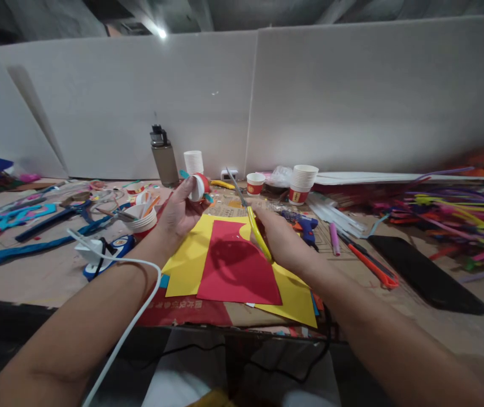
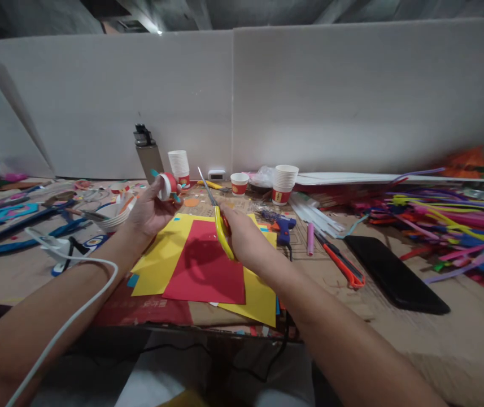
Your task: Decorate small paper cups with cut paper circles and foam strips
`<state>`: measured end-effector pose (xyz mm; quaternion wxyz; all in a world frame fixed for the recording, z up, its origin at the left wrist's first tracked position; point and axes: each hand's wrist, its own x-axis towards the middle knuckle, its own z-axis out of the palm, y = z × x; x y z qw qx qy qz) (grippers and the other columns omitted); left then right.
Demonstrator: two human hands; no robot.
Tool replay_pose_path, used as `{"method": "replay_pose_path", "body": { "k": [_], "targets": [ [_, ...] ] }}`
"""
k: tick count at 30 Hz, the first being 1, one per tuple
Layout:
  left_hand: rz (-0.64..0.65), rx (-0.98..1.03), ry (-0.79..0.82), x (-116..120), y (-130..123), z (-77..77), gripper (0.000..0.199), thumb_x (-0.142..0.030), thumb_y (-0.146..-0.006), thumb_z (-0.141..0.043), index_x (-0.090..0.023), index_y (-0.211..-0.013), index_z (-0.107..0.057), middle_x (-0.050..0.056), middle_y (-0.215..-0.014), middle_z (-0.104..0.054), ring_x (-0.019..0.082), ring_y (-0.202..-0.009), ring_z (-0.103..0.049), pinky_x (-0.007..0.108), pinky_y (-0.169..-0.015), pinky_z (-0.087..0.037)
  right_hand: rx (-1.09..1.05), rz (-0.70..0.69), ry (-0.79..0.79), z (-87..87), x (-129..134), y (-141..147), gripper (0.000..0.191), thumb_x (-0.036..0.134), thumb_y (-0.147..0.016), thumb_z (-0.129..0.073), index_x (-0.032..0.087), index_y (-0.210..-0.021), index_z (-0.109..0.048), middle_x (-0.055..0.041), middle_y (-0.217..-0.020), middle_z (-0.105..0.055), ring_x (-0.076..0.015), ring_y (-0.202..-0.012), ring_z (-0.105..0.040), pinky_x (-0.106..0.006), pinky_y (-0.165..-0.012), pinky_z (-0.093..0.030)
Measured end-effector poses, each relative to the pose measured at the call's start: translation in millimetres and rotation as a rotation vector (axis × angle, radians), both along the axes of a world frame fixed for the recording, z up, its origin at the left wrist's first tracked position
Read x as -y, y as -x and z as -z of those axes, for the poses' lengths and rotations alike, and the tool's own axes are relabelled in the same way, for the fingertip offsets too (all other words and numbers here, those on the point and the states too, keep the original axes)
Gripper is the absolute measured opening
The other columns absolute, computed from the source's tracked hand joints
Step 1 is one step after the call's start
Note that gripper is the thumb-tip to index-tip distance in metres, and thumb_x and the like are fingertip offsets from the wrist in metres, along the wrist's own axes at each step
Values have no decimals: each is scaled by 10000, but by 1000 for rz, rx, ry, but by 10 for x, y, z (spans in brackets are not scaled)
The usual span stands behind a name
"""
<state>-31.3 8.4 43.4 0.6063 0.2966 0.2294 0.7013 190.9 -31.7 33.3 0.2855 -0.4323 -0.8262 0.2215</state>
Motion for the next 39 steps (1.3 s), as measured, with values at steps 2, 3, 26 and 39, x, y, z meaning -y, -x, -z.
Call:
{"method": "replay_pose_path", "body": {
  "k": [2,3,26,39],
  "targets": [
    [7,14,7,35,-61,8,84,-228,-807,-683,-175,-857,-641,19,-763,-712,122,-675,-649,220,-579,-510,-51,12,-128,28,-13,14,666,96,-802,-459,231,-1444,-347,-126,-1193,-596,-275,-1074,-545,-418,-910,-438],
    [13,18,8,49,-88,13,72,-218,-806,-683,-173,-837,-637,14,-743,-705,123,-672,-650,223,-576,-509,-40,26,-196,40,-14,21,708,79,-776,-466,230,-1455,-330,-130,-1227,-571,-273,-1108,-533,-433,-939,-432],
    [117,-52,-5,133,-255,159,132,-209,-753,-746,-168,-827,-645,-2,-765,-701,107,-654,-640,232,-622,-537,78,139,-271,145,0,52,416,186,-825,-527,158,-1239,-544,-113,-1005,-588,-196,-801,-528,-328,-751,-439],
    [137,-34,-22,136,-251,203,233,-236,-705,-796,-181,-879,-651,-9,-807,-721,110,-705,-650,239,-682,-538,51,131,-322,154,-8,57,410,159,-813,-560,135,-1223,-570,-110,-958,-619,-194,-794,-548,-336,-752,-453]
  ]
}}
